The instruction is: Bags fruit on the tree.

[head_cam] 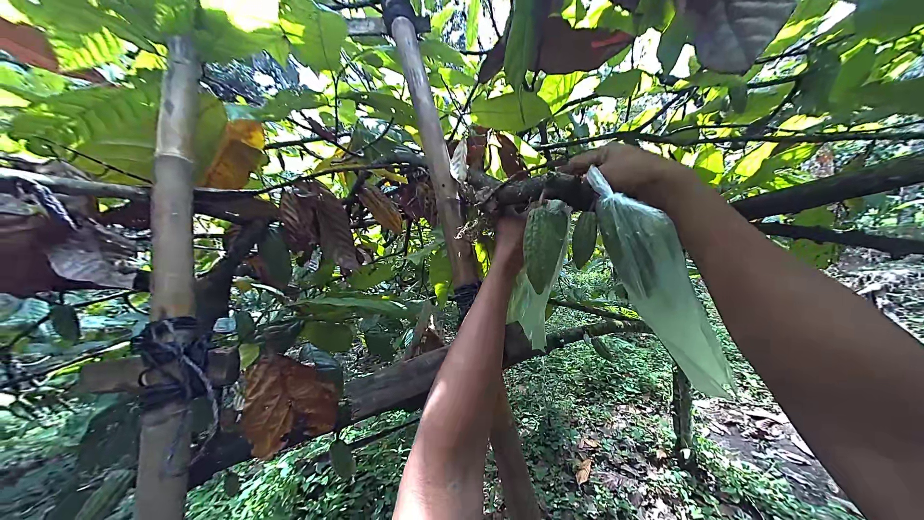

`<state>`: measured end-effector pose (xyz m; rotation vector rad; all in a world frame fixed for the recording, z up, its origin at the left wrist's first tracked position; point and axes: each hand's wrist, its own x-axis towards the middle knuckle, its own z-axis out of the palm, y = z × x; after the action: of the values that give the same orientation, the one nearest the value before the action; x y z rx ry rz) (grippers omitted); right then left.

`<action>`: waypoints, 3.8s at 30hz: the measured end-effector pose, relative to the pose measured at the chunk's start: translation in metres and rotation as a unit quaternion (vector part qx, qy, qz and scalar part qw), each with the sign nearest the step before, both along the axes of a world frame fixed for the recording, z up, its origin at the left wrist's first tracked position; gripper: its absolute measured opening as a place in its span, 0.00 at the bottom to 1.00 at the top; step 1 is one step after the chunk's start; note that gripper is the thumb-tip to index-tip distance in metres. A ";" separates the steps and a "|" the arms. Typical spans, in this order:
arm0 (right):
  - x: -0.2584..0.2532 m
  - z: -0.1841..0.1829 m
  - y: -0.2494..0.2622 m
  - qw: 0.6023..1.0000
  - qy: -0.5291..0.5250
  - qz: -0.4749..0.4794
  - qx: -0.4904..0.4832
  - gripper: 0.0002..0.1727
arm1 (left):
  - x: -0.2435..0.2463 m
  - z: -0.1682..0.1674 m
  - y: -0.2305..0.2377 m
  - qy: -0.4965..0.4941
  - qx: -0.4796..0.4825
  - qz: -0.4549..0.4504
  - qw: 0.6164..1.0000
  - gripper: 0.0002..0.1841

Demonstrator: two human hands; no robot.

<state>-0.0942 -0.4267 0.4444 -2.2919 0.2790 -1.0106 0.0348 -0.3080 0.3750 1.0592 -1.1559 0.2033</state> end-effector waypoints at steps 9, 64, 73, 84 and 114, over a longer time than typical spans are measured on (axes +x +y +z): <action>0.006 0.026 0.015 0.983 0.179 -0.024 0.009 0.14 | 0.023 0.007 -0.027 -0.037 0.114 0.056 0.991 0.18; -0.052 -0.172 0.059 0.879 -0.305 -0.095 -0.353 0.13 | -0.003 -0.112 0.053 -0.415 0.035 0.222 0.882 0.08; -0.066 -0.138 0.071 0.862 -0.293 -0.164 -0.381 0.08 | -0.087 -0.075 0.030 -0.437 0.003 0.311 0.844 0.10; -0.036 -0.063 0.065 0.887 -0.125 -0.153 -0.417 0.14 | -0.012 0.047 0.112 -0.579 0.077 0.223 0.781 0.08; 0.003 -0.108 0.110 0.816 -0.322 -0.336 -0.343 0.20 | 0.010 0.003 0.084 -0.132 0.041 0.017 0.990 0.12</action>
<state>-0.0916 -0.3168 0.3362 -2.2598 0.5097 -2.5244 0.0448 -0.2238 0.3781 1.1487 -1.3940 0.3335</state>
